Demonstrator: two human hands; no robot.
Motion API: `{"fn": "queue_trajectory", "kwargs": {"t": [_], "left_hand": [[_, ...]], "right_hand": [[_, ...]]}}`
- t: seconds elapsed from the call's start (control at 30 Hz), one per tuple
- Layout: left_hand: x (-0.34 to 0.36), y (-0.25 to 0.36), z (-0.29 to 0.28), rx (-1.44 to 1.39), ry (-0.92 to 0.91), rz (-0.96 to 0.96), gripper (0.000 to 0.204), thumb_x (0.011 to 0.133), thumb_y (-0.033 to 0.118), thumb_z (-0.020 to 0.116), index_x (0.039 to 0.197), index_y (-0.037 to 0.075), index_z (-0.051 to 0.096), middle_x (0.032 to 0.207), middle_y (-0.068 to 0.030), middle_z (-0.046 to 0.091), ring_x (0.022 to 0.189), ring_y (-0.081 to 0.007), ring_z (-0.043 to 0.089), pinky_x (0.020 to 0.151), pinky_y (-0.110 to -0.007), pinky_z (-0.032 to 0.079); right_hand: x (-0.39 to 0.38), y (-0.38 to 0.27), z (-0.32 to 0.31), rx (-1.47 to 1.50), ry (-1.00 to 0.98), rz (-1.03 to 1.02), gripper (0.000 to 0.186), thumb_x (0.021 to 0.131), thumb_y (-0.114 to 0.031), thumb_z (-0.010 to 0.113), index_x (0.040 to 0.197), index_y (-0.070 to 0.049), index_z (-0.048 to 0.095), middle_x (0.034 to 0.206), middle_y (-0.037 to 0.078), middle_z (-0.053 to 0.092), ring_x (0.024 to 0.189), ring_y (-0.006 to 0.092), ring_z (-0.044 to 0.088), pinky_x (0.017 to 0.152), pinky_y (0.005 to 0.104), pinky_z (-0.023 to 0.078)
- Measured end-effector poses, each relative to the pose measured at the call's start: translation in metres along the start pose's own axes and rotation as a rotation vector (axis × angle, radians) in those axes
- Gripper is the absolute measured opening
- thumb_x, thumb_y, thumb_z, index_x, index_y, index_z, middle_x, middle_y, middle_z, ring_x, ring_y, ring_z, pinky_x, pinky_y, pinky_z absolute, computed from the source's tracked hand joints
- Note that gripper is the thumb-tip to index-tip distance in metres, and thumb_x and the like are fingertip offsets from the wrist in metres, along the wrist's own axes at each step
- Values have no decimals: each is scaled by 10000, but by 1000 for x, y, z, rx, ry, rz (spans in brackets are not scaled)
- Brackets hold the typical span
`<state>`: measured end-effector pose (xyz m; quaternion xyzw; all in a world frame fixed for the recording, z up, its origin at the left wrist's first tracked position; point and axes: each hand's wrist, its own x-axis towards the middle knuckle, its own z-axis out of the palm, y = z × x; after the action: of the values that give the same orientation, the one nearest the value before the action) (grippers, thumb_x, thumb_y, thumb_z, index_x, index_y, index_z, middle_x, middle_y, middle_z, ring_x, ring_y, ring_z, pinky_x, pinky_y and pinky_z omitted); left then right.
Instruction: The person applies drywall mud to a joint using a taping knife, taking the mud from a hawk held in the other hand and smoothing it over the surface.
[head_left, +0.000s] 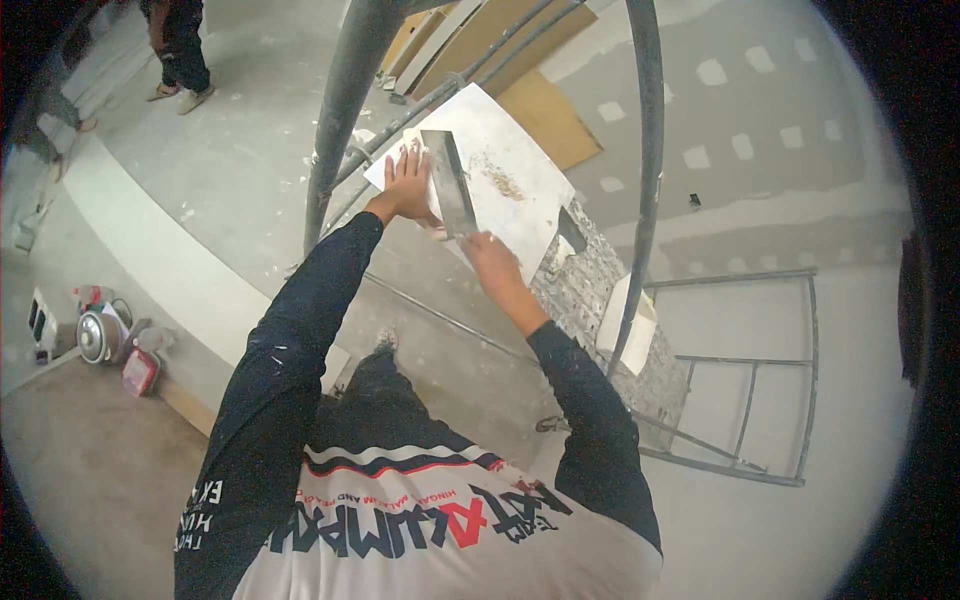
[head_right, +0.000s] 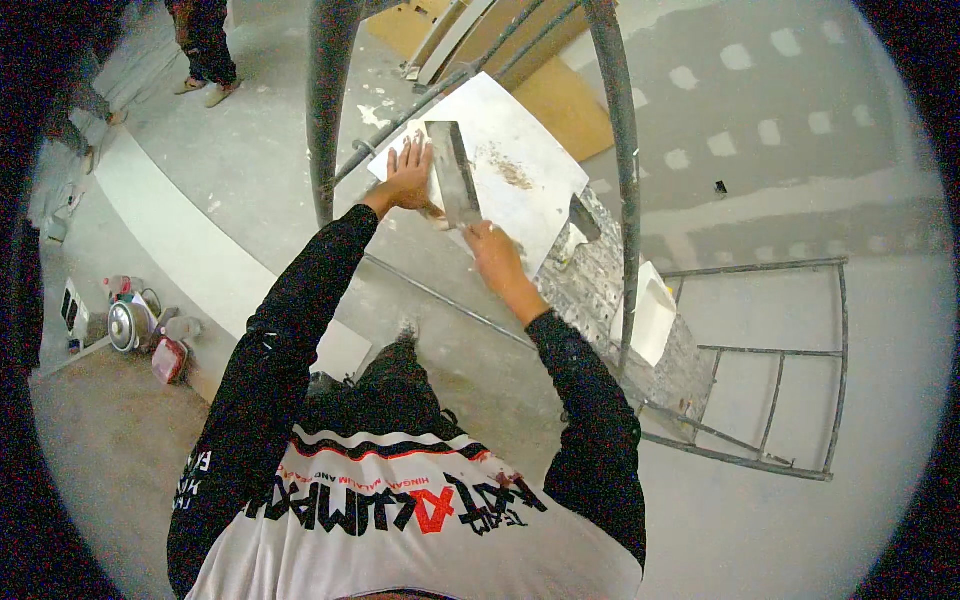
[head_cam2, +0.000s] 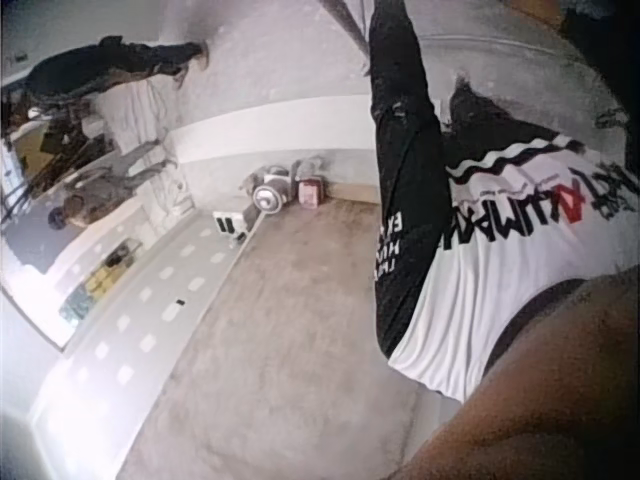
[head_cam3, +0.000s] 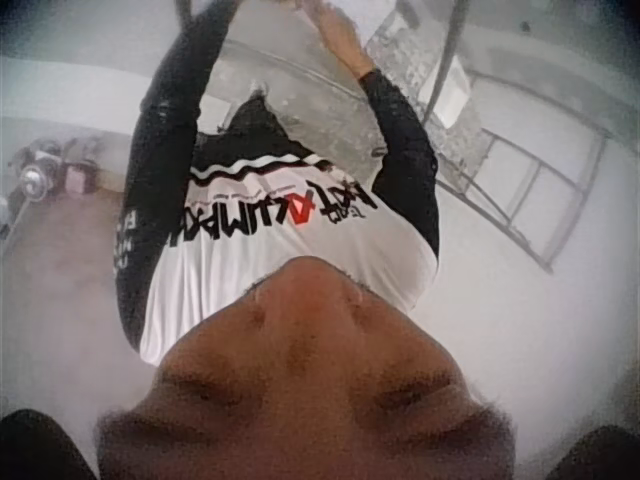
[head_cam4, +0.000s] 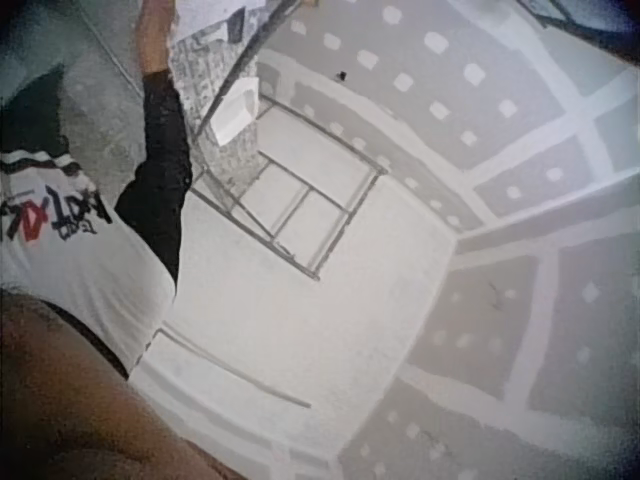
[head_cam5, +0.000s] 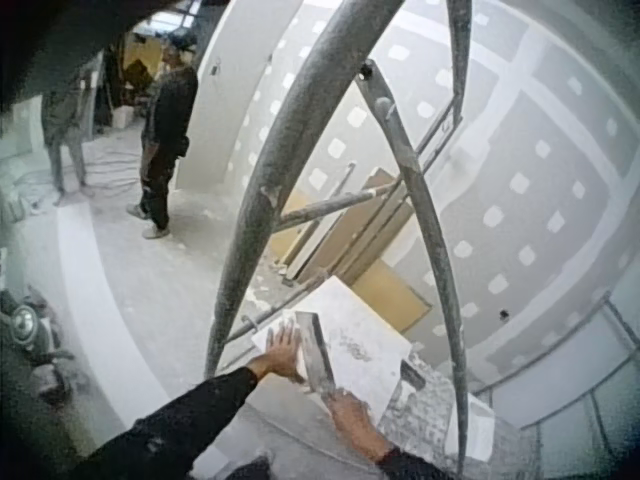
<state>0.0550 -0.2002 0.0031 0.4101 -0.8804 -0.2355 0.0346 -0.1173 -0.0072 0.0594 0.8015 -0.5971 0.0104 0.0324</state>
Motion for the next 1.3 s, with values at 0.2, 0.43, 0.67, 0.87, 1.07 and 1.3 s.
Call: {"fn": "queue_trajectory", "kwargs": {"t": [0.2, 0.43, 0.67, 0.87, 1.07, 1.3], "left_hand": [[1, 3, -1, -56, 24, 13, 1664, 464, 742, 896, 1620, -40, -9, 1671, -339, -78, 1561, -487, -73, 1209, -659, -63], [-3, 5, -6, -50, -15, -7, 1670, 459, 742, 898, 1624, -28, -18, 1677, -326, -79, 1561, -484, -78, 1215, -653, -56], [-1, 3, -2, -48, 10, 0, 1686, 447, 770, 889, 1625, -16, -26, 1673, -334, -71, 1560, -487, -75, 1211, -666, -35], [0, 3, -3, -7, -28, -10, 1700, 449, 797, 880, 1621, -22, -40, 1667, -345, -72, 1558, -496, -62, 1206, -679, -22], [0, 6, -7, 19, -25, -18, 1698, 454, 776, 892, 1623, -13, -53, 1674, -331, -66, 1562, -485, -61, 1208, -675, -30], [1, 2, -1, -48, -11, -16, 1678, 454, 750, 895, 1622, -36, -19, 1669, -346, -29, 1559, -485, -88, 1209, -652, -73]], "right_hand": [[-1, -4, -14, -7, 53, 22, 289, 822, -12, 586, 1078, -50, 714, 1049, 131, 660, 998, 333, 633, 858, 445, 539], [-17, 13, -40, -70, 191, 131, 267, 809, -23, 593, 1035, -50, 732, 1014, 116, 671, 992, 314, 631, 861, 425, 526], [-1, 12, 4, -73, 193, 104, 279, 825, -21, 578, 1069, -37, 714, 1046, 110, 673, 1009, 301, 621, 873, 427, 514], [1, 27, -4, -83, 114, 11, 325, 816, -3, 577, 1105, -49, 719, 1111, 108, 682, 1049, 301, 619, 875, 420, 485], [15, 37, 0, -94, 196, -9, 291, 821, -14, 576, 1061, -65, 732, 1075, 81, 687, 1029, 279, 607, 874, 422, 475], [-1, 27, -5, -69, 47, -11, 316, 816, -8, 593, 1092, -58, 740, 1102, 79, 694, 1056, 285, 605, 901, 423, 477]]}}
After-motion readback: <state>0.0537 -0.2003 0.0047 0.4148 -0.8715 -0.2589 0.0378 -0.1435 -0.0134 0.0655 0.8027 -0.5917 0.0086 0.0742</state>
